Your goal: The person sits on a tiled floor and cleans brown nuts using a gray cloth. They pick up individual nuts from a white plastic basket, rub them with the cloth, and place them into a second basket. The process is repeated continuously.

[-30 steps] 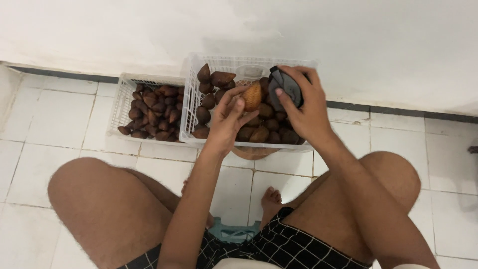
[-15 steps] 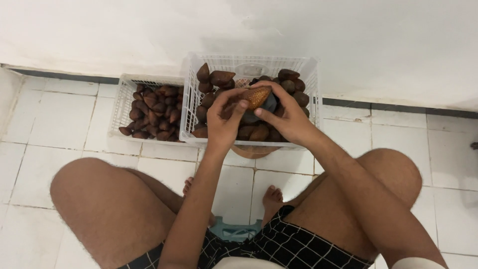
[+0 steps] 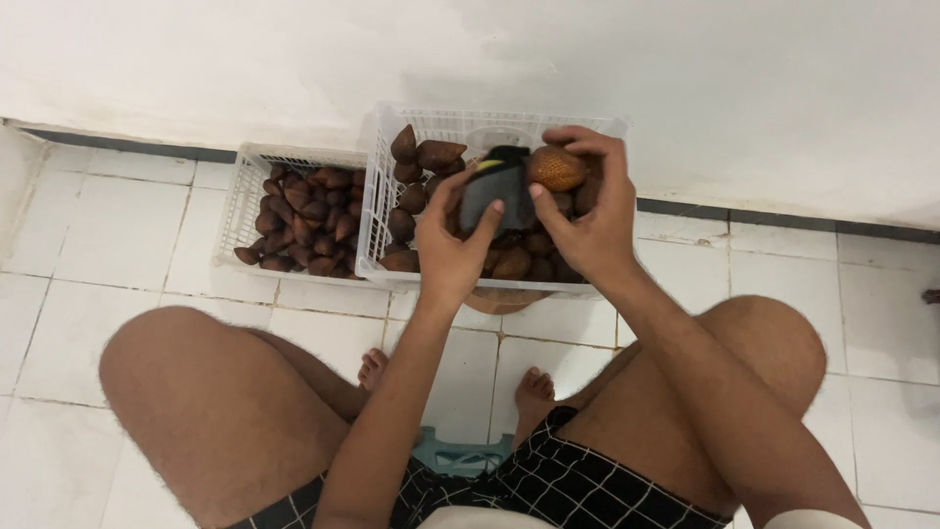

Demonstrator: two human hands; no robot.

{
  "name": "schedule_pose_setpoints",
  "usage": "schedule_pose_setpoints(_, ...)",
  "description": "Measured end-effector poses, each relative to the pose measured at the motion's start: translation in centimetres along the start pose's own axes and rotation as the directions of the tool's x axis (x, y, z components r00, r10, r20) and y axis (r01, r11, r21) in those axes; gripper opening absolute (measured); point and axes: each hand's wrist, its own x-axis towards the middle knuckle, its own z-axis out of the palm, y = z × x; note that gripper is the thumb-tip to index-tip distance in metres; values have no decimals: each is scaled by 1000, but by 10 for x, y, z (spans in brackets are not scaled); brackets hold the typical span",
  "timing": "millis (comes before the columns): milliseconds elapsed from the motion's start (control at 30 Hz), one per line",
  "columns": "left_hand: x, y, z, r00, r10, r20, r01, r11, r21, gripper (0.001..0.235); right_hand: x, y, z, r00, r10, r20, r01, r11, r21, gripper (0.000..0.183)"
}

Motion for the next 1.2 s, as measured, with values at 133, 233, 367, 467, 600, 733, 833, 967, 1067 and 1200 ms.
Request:
schedule_pose_setpoints(133,-3,8,0,985,86,-150,-77,995,68,47,-3,4,0,999,-18,-34,17,999,-50,41)
schedule_pose_setpoints(233,-6,13,4,963,186,-197,-169,980,101,46,-5,6,1,998,14,69,-3,988,-154,37)
schedule_pose_setpoints(367,-3,-7,6,994,-48,-99,30,984,-175,43,-7,9,3,984,-47,173,85,972,-220,38)
schedule_pose_setpoints(467,6,-16,4,956,-270,-113,212,905,-370,47,0,12,-6,960,-21,280,125,925,-358,40)
schedule_pose_setpoints(600,25,-53,-18,942,-238,-235,119,895,-430,44,3,22,-23,943,110,315,82,839,-538,44)
schedule_pose_setpoints(733,10,-21,-12,975,-13,-221,-18,990,-138,46,8,12,-27,978,59,199,39,890,-455,42)
schedule_pose_setpoints(833,-5,-4,5,967,103,-233,-105,994,4,46,5,11,-20,992,8,125,48,897,-439,54)
schedule_pose_setpoints(967,-20,-11,23,803,593,-55,-474,693,543,47,-2,27,-12,978,34,203,74,862,-502,56)
schedule_pose_setpoints(1067,-17,-11,20,603,791,100,-577,346,739,43,3,26,-9,976,-70,208,162,869,-468,59)
schedule_pose_setpoints(1200,1,-12,6,745,650,150,-438,309,844,48,12,0,-7,963,-120,242,206,905,-372,54)
